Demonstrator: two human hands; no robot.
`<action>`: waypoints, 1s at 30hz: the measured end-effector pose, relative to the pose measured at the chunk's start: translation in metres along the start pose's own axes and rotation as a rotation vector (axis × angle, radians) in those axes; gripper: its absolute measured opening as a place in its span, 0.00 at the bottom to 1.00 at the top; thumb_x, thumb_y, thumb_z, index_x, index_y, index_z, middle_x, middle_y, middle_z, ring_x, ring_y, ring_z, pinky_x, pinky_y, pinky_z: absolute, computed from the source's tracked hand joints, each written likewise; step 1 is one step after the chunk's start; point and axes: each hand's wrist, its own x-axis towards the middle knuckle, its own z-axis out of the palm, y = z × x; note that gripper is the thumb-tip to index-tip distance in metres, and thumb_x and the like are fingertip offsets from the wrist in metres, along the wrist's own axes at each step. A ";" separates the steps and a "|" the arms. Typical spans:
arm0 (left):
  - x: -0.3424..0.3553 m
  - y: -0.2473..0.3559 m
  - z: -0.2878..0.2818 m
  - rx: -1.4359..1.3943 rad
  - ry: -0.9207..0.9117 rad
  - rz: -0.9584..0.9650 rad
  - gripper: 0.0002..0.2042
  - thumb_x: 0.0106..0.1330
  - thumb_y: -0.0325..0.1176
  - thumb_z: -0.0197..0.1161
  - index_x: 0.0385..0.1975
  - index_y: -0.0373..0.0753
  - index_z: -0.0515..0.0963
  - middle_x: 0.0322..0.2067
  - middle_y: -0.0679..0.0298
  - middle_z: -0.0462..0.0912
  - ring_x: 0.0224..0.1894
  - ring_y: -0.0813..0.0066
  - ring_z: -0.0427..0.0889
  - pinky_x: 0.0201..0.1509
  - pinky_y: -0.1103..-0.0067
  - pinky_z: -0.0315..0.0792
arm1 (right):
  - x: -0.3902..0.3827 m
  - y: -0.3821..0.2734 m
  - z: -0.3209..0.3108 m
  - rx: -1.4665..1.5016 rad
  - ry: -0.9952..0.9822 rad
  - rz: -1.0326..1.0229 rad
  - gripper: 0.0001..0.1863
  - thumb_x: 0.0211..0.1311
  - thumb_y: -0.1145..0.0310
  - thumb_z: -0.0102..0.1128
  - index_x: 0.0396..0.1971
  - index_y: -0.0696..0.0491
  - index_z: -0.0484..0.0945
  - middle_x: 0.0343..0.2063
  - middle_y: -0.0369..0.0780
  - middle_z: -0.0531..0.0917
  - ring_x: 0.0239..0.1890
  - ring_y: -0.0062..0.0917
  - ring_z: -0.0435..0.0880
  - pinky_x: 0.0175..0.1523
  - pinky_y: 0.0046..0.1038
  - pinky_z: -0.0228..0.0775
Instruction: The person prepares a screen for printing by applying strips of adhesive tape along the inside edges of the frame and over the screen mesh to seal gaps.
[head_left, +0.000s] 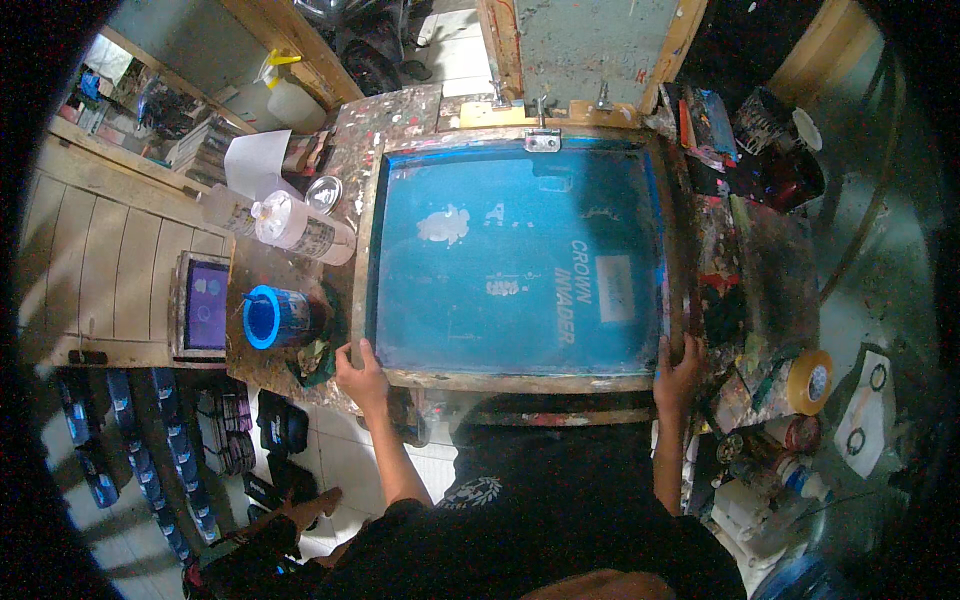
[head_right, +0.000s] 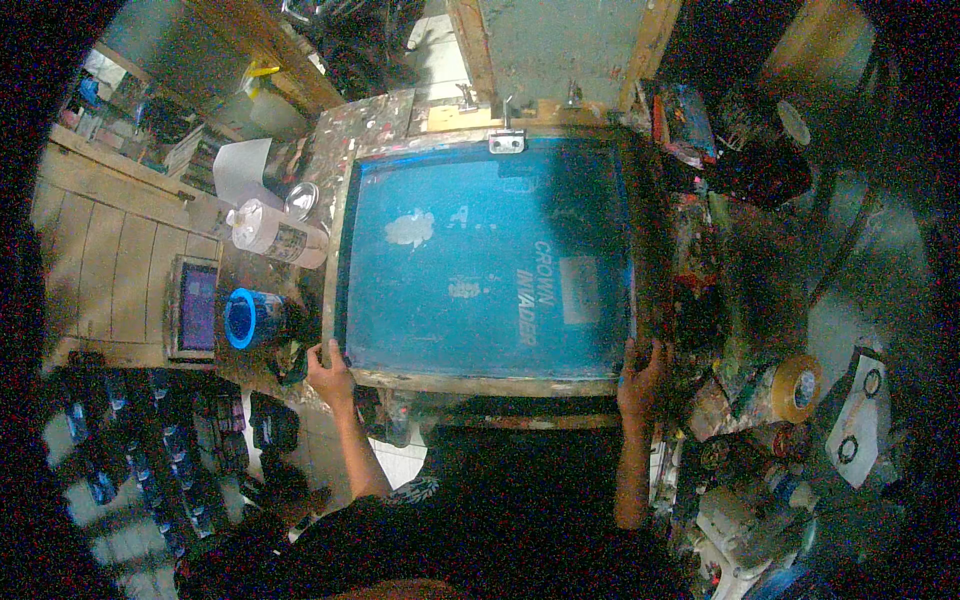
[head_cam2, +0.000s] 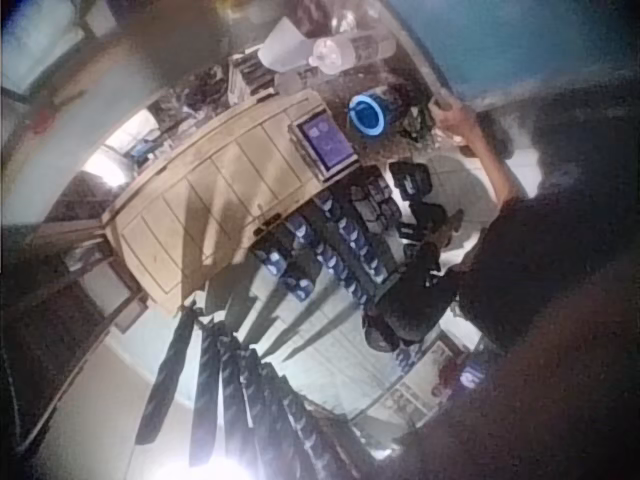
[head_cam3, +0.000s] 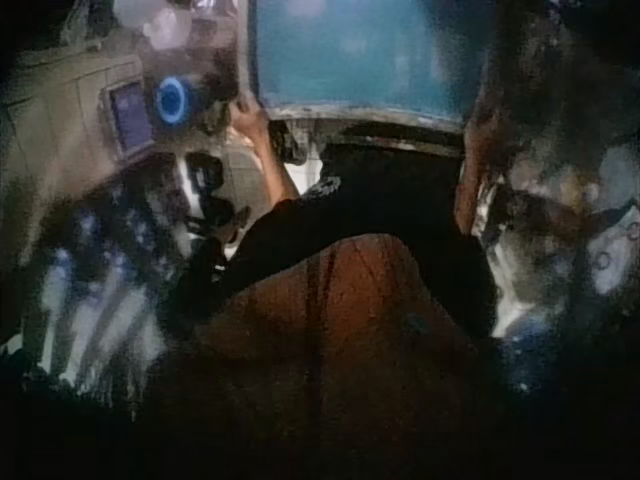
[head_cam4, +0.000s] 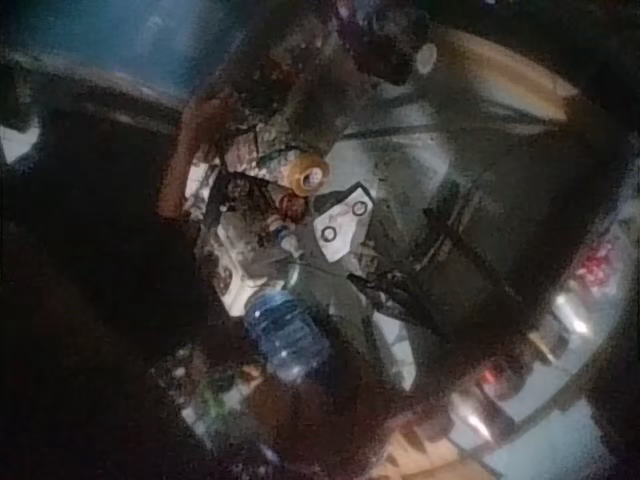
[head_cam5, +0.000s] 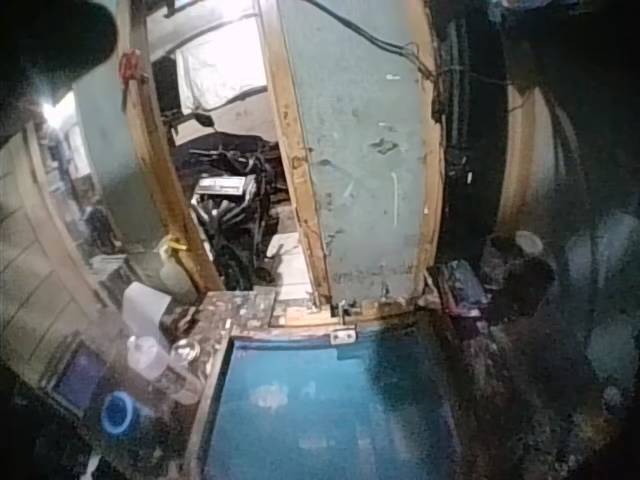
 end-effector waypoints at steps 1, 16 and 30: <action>0.000 0.003 -0.001 0.001 0.018 0.028 0.15 0.62 0.40 0.62 0.34 0.31 0.76 0.28 0.49 0.81 0.30 0.54 0.80 0.37 0.67 0.72 | 0.000 0.000 -0.001 0.007 -0.001 -0.001 0.28 0.64 0.53 0.56 0.51 0.64 0.72 0.52 0.54 0.72 0.56 0.49 0.69 0.62 0.43 0.59; 0.003 -0.009 0.000 0.018 -0.037 0.014 0.15 0.61 0.39 0.62 0.35 0.31 0.76 0.31 0.49 0.81 0.35 0.54 0.80 0.40 0.67 0.71 | 0.001 -0.002 -0.003 0.002 -0.019 -0.014 0.28 0.64 0.52 0.56 0.50 0.64 0.71 0.53 0.55 0.71 0.56 0.49 0.69 0.62 0.44 0.58; 0.002 -0.010 0.003 0.046 -0.019 0.034 0.17 0.63 0.41 0.61 0.37 0.30 0.75 0.31 0.48 0.81 0.33 0.53 0.79 0.41 0.66 0.70 | 0.005 0.012 0.009 0.008 0.048 -0.107 0.24 0.63 0.55 0.57 0.46 0.63 0.72 0.43 0.51 0.75 0.48 0.46 0.74 0.53 0.41 0.64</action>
